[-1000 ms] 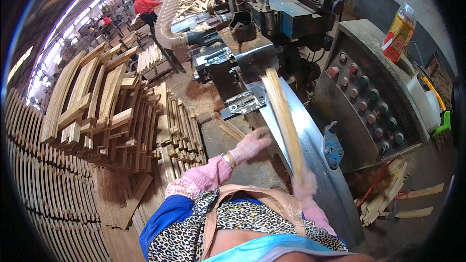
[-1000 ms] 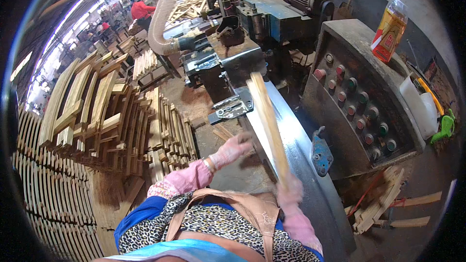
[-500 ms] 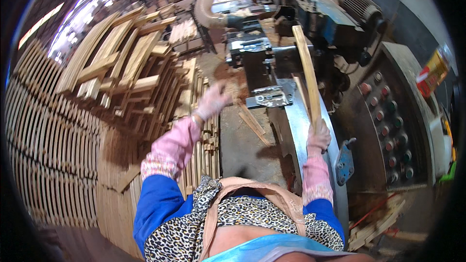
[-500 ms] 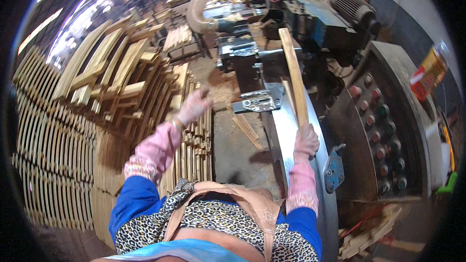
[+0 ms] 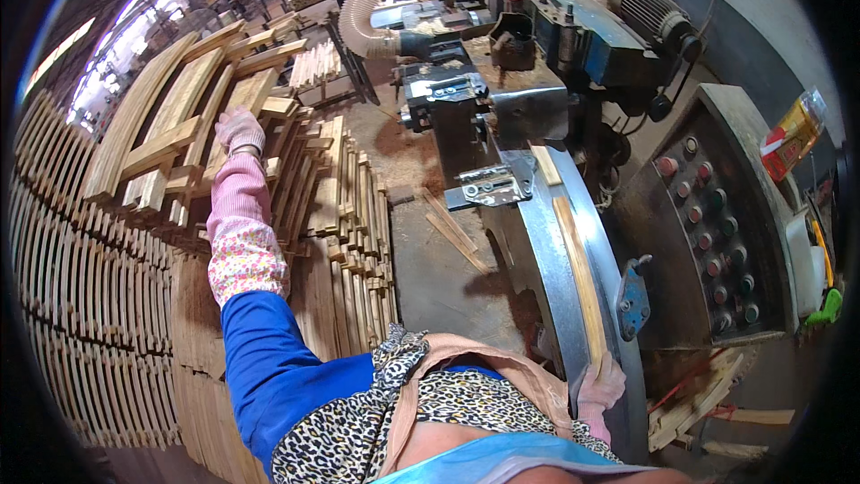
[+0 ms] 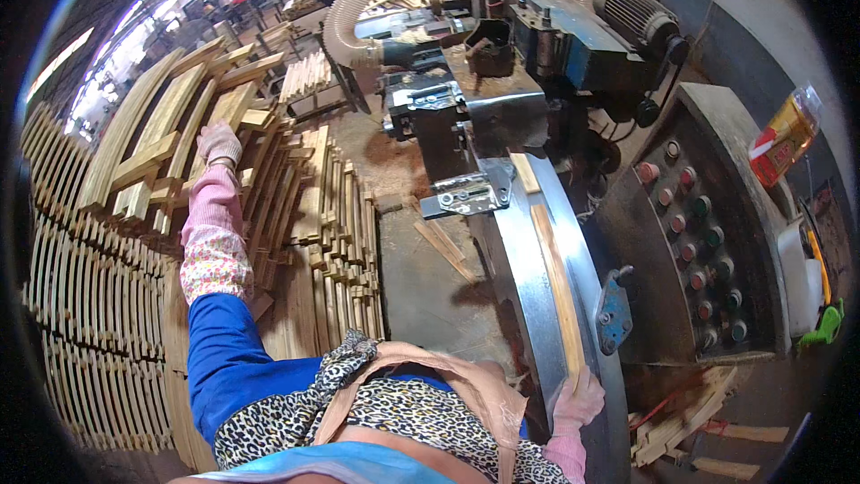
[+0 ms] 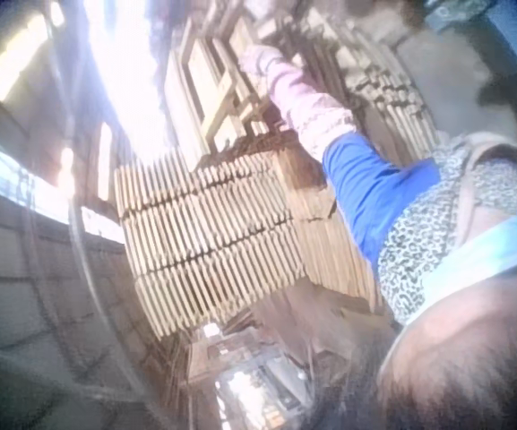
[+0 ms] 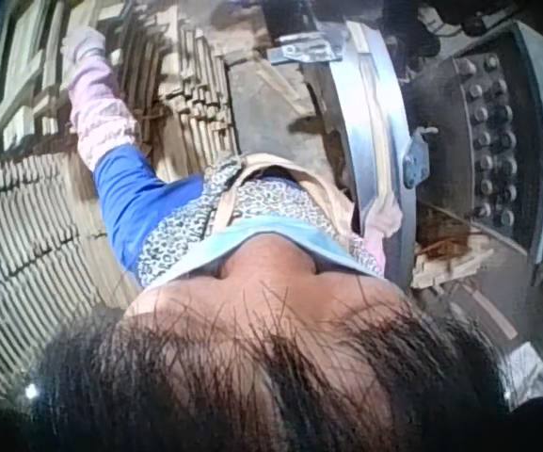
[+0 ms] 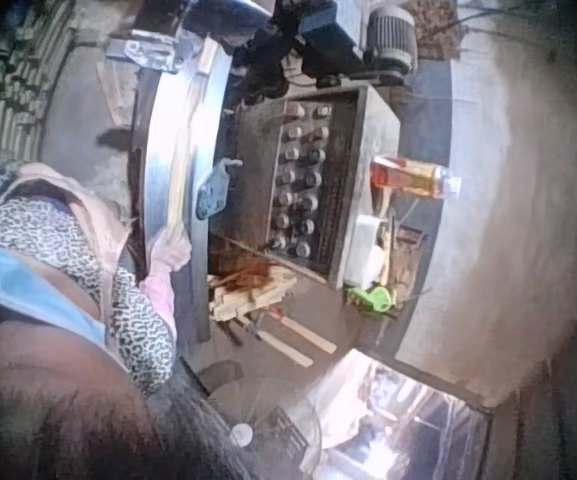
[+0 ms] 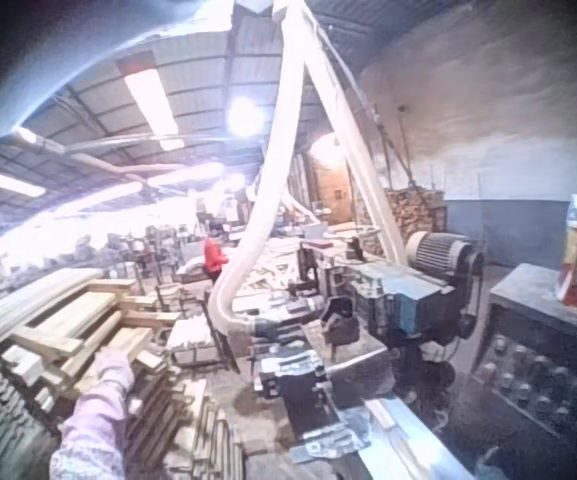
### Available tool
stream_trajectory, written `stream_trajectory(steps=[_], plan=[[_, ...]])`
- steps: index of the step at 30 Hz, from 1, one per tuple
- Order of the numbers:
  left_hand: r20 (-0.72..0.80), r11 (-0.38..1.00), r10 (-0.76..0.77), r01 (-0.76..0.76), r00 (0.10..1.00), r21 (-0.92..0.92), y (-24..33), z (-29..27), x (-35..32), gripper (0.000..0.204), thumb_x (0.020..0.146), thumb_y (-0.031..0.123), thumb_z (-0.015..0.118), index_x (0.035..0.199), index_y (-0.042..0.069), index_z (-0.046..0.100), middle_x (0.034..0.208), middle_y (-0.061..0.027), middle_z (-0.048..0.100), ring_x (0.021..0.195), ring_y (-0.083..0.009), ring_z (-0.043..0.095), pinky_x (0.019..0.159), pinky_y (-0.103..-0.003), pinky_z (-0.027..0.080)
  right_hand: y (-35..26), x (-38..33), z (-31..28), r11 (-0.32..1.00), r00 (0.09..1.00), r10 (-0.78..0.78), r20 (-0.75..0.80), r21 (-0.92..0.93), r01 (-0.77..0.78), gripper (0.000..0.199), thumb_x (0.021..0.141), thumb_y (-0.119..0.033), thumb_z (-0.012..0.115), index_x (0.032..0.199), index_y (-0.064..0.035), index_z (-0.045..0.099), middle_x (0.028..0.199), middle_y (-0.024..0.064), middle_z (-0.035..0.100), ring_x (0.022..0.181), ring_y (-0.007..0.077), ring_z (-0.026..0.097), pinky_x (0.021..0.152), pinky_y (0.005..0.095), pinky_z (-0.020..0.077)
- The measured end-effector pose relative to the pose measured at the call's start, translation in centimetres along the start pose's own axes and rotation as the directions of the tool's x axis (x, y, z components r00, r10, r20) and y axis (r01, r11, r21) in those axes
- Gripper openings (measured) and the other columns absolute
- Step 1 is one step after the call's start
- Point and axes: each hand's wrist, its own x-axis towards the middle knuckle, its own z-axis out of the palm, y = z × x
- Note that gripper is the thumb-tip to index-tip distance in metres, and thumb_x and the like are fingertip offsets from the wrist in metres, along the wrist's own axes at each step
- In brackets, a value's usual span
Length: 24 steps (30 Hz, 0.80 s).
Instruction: The person picks up thin wooden planks from a stack and feeds them one by one through a wood-shaping machine, then places the processed planks onto a new stack.
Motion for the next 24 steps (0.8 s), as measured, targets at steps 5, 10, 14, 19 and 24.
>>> stream_trajectory(steps=[5,10,14,19,24], plan=[[0.009,0.994,0.109,-0.109,0.994,-0.025,1.0,1.1,0.5,0.033,0.101,0.022,0.054,0.124,0.004,0.068,0.120,-0.0200,0.073,0.110,-0.0353,0.072,0.089,-0.048,0.059,-1.2,3.2,1.1,0.993,0.985,-0.111,-0.133,0.017,0.114,0.050,0.089,-0.039,0.063,0.130,-0.0100,0.064,0.117,0.0172,0.068,0.103,0.0392,0.064,0.086,0.0528,0.0517],[0.126,0.986,0.152,-0.141,0.980,-0.089,1.8,-4.9,-4.7,0.027,0.095,0.019,0.063,0.116,0.004,0.072,0.117,-0.0201,0.075,0.109,-0.0337,0.074,0.089,-0.047,0.061,-10.7,16.5,5.4,0.961,0.960,-0.191,-0.205,0.162,0.225,0.038,0.087,-0.028,0.069,0.122,-0.0128,0.068,0.114,0.0118,0.070,0.101,0.0342,0.065,0.090,0.0467,0.0523],[0.152,0.871,0.395,-0.317,0.906,-0.375,3.4,-10.9,-13.0,0.038,0.089,0.023,0.066,0.125,0.009,0.069,0.108,-0.0181,0.075,0.100,-0.0314,0.075,0.089,-0.043,0.061,-16.3,24.5,7.8,0.979,0.981,-0.183,-0.057,0.082,0.188,0.036,0.086,-0.030,0.070,0.120,-0.0181,0.066,0.105,0.0071,0.071,0.100,0.0317,0.065,0.087,0.0465,0.0526],[0.025,0.310,0.512,-0.158,0.858,-0.938,10.4,-13.9,-20.4,0.048,0.085,0.016,0.064,0.130,-0.001,0.062,0.100,-0.0167,0.074,0.084,-0.0225,0.070,0.080,-0.039,0.059,-20.4,29.7,9.9,0.943,0.977,-0.211,-0.032,0.258,0.211,0.020,0.089,-0.033,0.070,0.101,-0.0168,0.074,0.086,0.0143,0.071,0.084,0.0385,0.067,0.077,0.0517,0.0534],[0.027,-0.421,0.384,0.202,0.923,-0.884,22.2,-10.8,-26.8,0.046,0.086,0.007,0.063,0.131,0.003,0.062,0.098,-0.0101,0.072,0.078,-0.0206,0.068,0.069,-0.033,0.058,-29.0,21.4,5.8,0.035,0.848,-0.530,-0.001,0.999,0.023,0.078,0.091,-0.031,0.079,0.155,-0.0029,0.045,0.154,0.0162,0.051,0.134,0.0303,0.054,0.110,0.0424,0.0467]])
